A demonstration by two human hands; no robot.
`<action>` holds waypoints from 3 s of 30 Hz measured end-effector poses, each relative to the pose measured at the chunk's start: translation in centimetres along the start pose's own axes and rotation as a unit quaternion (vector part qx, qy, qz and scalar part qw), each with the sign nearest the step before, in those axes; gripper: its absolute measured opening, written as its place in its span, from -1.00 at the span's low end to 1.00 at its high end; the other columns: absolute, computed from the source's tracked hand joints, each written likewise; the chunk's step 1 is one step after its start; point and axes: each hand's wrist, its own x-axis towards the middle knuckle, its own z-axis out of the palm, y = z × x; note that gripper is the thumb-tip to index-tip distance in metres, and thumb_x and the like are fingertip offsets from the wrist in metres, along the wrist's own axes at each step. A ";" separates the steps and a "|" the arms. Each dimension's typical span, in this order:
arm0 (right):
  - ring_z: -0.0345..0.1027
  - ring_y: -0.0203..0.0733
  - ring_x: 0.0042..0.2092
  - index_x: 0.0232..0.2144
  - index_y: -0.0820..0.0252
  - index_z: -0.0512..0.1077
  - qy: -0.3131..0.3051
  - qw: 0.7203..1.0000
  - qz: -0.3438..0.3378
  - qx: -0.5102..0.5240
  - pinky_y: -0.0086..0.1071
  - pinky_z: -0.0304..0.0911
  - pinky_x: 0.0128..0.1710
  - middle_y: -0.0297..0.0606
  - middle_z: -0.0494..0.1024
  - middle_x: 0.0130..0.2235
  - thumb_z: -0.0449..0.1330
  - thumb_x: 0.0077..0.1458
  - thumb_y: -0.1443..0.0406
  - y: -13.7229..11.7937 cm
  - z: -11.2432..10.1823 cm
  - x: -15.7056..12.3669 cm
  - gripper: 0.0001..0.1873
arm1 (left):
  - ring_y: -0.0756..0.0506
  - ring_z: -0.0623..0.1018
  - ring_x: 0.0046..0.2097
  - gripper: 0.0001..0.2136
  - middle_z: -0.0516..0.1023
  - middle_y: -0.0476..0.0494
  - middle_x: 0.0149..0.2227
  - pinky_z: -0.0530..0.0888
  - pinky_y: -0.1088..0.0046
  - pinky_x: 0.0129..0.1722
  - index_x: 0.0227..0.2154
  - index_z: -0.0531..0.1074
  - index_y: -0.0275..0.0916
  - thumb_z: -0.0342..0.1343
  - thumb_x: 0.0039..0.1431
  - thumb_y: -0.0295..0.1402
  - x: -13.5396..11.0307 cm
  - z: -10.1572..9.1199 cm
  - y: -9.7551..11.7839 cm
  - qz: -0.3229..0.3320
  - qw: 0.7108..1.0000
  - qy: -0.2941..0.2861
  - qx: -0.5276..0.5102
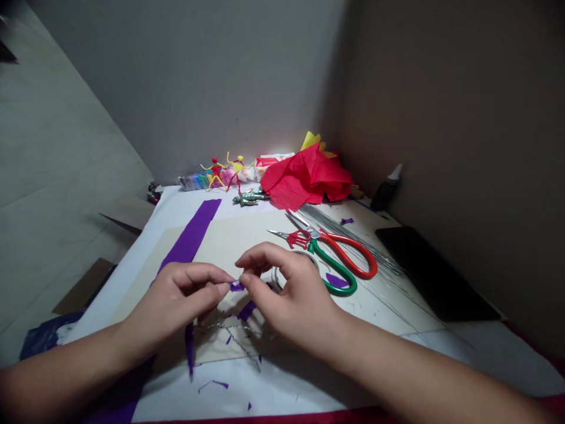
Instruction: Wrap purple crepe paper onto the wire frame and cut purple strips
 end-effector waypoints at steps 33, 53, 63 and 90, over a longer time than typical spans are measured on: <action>0.21 -0.35 -0.39 -0.46 0.20 0.33 -0.078 0.977 0.133 0.149 -0.44 0.14 -0.37 -0.38 0.35 -0.44 0.13 0.10 0.25 0.6 -0.3 0.8 -0.85 | 0.13 0.14 -0.64 -0.87 0.19 0.12 -0.71 0.08 0.63 -0.67 -0.59 0.41 -0.32 0.05 -0.01 -0.41 -0.1 0.2 0.3 -0.014 0.999 -0.026 0.035; 0.24 -0.28 -0.38 -0.41 0.16 0.43 0.012 0.910 -0.279 -0.306 -0.16 -0.03 -0.19 -0.37 0.46 -0.46 0.17 0.01 0.42 0.9 -0.4 -0.1 -0.92 | 0.16 0.18 -0.69 -0.89 0.26 0.12 -0.78 0.09 0.66 -0.67 -0.56 0.48 -0.34 0.09 -0.04 -0.44 0.5 -0.7 -0.1 -0.100 0.990 -0.055 -0.086; 0.31 -0.27 -0.34 -0.35 0.21 0.44 0.008 0.850 -0.351 -0.393 -0.12 -0.03 -0.17 -0.37 0.50 -0.42 0.17 0.04 0.44 0.7 -0.8 -0.4 -0.91 | 0.16 0.15 -0.70 -0.94 0.25 0.13 -0.79 0.04 0.65 -0.69 -0.53 0.47 -0.33 0.14 -0.08 -0.44 0.7 -0.7 -0.4 -0.126 0.984 -0.066 -0.109; 0.20 -0.29 -0.45 -0.50 0.20 0.43 -0.006 0.913 -0.262 -0.313 -0.19 -0.02 -0.22 -0.34 0.43 -0.54 0.15 -0.01 0.41 1.0 0.3 0.0 -0.91 | 0.12 0.16 -0.72 -0.90 0.21 0.15 -0.82 0.08 0.63 -0.70 -0.58 0.43 -0.31 0.08 -0.05 -0.42 0.5 -0.5 0.0 -0.114 0.991 -0.071 -0.018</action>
